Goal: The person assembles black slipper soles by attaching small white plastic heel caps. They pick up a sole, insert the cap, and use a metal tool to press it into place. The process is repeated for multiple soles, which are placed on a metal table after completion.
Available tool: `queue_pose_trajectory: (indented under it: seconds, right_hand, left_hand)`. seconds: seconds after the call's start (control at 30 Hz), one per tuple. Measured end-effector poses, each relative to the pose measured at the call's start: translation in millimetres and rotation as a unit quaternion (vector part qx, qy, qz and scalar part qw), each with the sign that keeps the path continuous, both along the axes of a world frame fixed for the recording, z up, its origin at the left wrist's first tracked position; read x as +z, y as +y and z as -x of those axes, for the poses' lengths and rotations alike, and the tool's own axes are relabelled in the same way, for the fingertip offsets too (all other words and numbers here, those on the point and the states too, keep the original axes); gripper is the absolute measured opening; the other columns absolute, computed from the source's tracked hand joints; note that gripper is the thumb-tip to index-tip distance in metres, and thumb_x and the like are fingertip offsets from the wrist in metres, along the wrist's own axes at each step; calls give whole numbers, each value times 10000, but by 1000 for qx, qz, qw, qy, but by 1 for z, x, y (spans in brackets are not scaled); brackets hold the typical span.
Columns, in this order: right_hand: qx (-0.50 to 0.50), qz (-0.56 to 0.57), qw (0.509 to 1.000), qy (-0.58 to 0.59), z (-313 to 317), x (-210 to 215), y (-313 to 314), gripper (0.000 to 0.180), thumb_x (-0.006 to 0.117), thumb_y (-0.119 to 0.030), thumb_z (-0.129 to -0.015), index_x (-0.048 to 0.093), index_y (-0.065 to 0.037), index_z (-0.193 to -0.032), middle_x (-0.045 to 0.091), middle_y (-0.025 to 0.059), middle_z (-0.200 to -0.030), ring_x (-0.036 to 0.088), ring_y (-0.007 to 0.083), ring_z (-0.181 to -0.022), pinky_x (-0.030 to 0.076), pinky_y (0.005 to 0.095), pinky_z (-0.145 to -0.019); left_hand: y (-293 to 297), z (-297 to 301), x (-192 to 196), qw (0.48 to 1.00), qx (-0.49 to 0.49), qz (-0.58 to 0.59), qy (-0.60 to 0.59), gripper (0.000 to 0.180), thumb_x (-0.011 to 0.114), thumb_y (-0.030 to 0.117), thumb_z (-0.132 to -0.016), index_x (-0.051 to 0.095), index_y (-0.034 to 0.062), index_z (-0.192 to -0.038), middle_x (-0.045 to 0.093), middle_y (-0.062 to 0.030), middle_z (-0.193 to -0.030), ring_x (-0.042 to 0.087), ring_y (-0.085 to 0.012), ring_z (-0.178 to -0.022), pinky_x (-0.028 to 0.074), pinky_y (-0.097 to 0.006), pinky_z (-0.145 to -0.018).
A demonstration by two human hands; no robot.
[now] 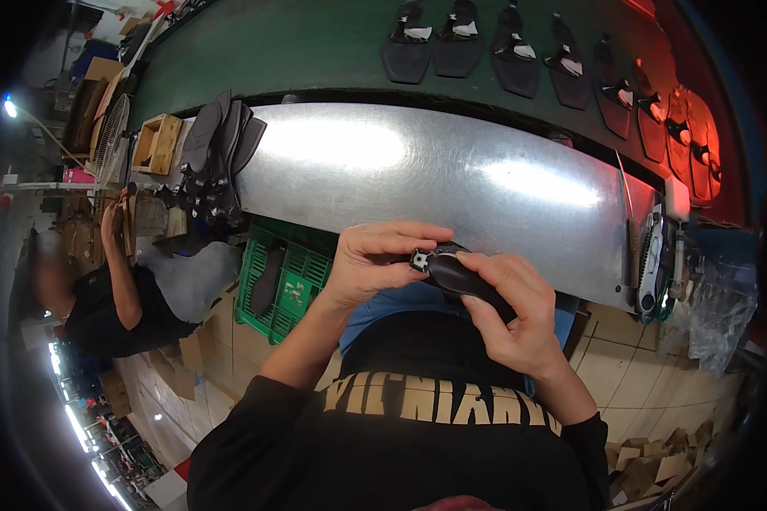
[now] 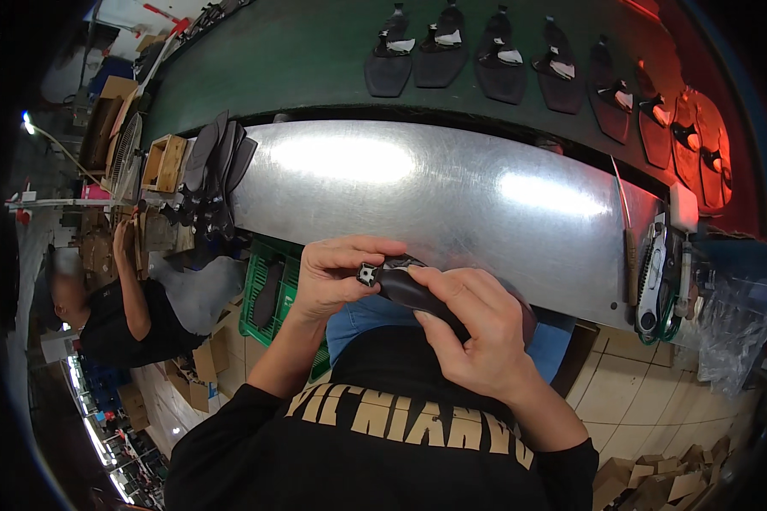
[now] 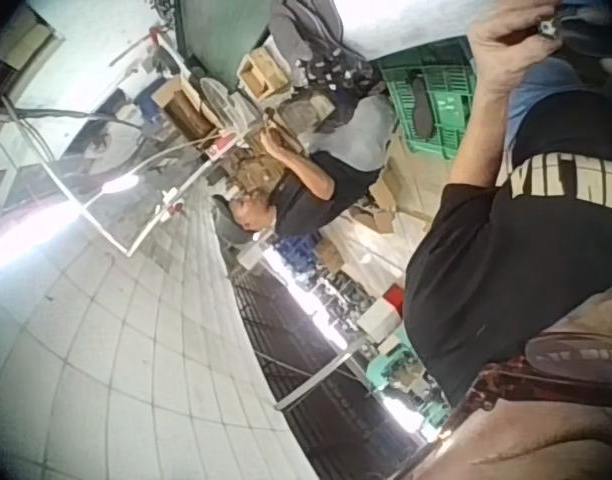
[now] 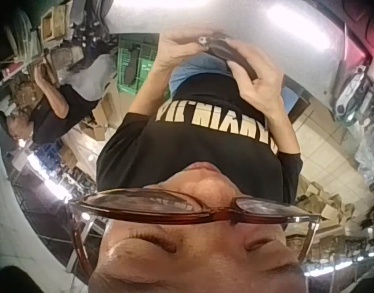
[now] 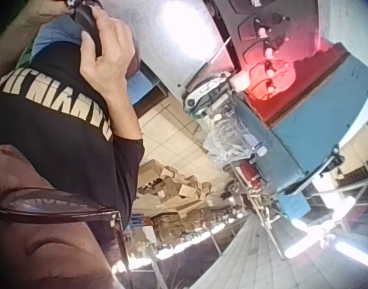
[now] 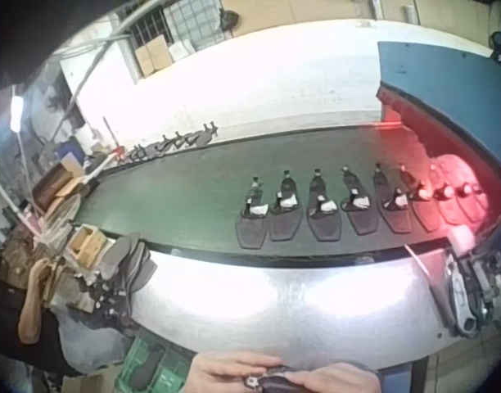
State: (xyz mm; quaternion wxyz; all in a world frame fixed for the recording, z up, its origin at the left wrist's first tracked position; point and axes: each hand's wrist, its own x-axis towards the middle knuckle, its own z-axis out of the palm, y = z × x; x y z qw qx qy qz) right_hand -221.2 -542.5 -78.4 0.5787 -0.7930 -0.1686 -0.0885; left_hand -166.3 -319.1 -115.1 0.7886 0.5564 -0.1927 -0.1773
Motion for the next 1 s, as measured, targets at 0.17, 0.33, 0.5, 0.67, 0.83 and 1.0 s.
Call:
queue_pose_trajectory:
  seconds: [0.17,0.33,0.5,0.67,0.83,1.0]
  right_hand:
    - [2,36,999,-30,0,4,-2,433,714,5,-686,640,-14,-1112,653,130,-880,634,274,-776,494,342,-690]
    - [-3,77,996,-46,0,3,-2,442,721,-6,-677,636,-21,-1111,650,123,-894,628,277,-763,493,349,-692]
    - [-3,107,993,-53,0,2,-1,449,722,-14,-671,631,-23,-1111,642,116,-908,619,274,-765,488,353,-696]
    - [3,129,990,-56,-1,4,-1,447,717,-16,-676,630,-16,-1114,629,108,-890,616,270,-765,487,355,-702]
    - [7,131,990,-47,-4,3,-2,429,709,-17,-690,632,-20,-1112,626,108,-878,616,273,-762,488,360,-699]
    - [8,78,997,9,-8,-5,-4,378,681,-12,-723,631,-18,-1098,639,133,-857,625,296,-771,494,374,-693]
  left_hand:
    - [0,-2,1,1000,-17,10,-24,388,672,-120,-678,713,15,-1039,621,-288,-1152,646,-323,-1054,533,-382,-899]
    - [0,-3,3,998,-24,-27,-51,420,617,-122,-644,713,-3,-1035,612,-298,-1170,639,-334,-1072,517,-388,-916]
    - [-3,-2,7,997,-26,-44,-51,451,563,-146,-647,722,17,-1036,615,-254,-1200,643,-282,-1070,529,-322,-879]
    - [-3,-2,11,996,-33,-65,-49,474,537,-163,-643,723,22,-1038,611,-249,-1212,636,-271,-1084,523,-304,-886]
    - [-6,-1,8,996,-28,-70,-41,478,543,-152,-633,711,0,-1053,594,-291,-1210,614,-317,-1127,501,-331,-930]
    - [-11,6,8,993,-14,-70,93,403,552,-105,-779,648,-13,-1159,561,-260,-1272,641,-269,-1070,581,-300,-803]
